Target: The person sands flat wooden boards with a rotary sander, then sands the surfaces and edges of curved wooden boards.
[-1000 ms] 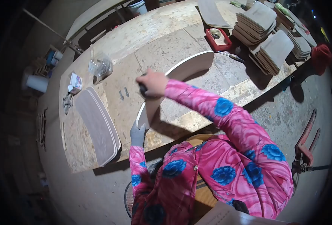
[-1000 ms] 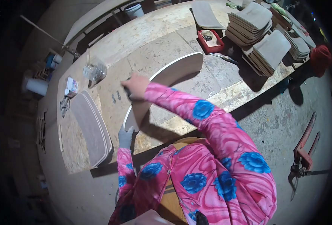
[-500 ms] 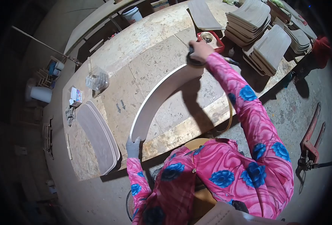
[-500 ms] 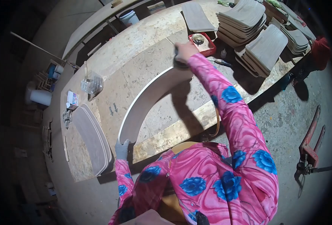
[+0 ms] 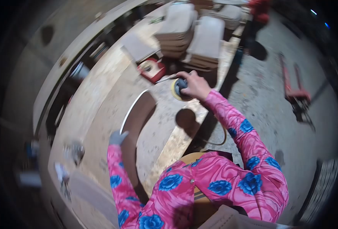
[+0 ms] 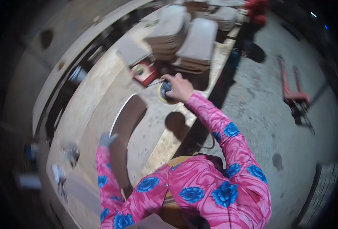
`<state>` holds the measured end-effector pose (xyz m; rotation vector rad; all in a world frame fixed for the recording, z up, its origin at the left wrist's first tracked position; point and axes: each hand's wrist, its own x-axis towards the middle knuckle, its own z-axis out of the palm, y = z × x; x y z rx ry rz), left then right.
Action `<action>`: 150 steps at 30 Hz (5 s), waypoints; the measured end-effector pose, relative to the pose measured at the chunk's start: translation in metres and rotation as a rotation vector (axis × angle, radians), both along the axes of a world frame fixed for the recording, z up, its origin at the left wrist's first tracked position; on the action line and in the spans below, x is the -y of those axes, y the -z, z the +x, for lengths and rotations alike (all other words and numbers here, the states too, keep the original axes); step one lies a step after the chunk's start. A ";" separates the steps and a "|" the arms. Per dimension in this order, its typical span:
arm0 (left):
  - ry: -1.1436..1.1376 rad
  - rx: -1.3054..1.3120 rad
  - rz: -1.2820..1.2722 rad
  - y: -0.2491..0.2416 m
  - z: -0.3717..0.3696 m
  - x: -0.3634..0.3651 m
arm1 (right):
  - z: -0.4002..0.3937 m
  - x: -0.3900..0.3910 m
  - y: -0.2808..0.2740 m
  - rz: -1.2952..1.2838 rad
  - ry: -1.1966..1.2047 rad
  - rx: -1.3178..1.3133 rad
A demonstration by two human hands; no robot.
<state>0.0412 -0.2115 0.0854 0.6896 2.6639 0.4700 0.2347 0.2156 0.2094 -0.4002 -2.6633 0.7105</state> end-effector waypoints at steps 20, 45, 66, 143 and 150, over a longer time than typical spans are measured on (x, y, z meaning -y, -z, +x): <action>0.694 -0.160 0.005 -0.051 0.115 -0.192 | 0.125 0.082 0.005 0.099 0.222 0.151; 0.567 -0.329 0.004 -0.032 0.117 -0.196 | 0.149 -0.016 0.018 -0.141 0.262 0.191; 0.528 -0.397 -0.055 -0.047 0.167 -0.177 | 0.213 -0.031 0.062 -0.531 0.258 0.100; 0.832 -0.267 0.009 -0.036 0.126 -0.271 | 0.163 0.026 0.034 -0.187 0.408 -0.121; 0.840 -0.289 0.013 -0.035 0.124 -0.265 | 0.184 -0.016 0.076 -0.577 0.428 -0.183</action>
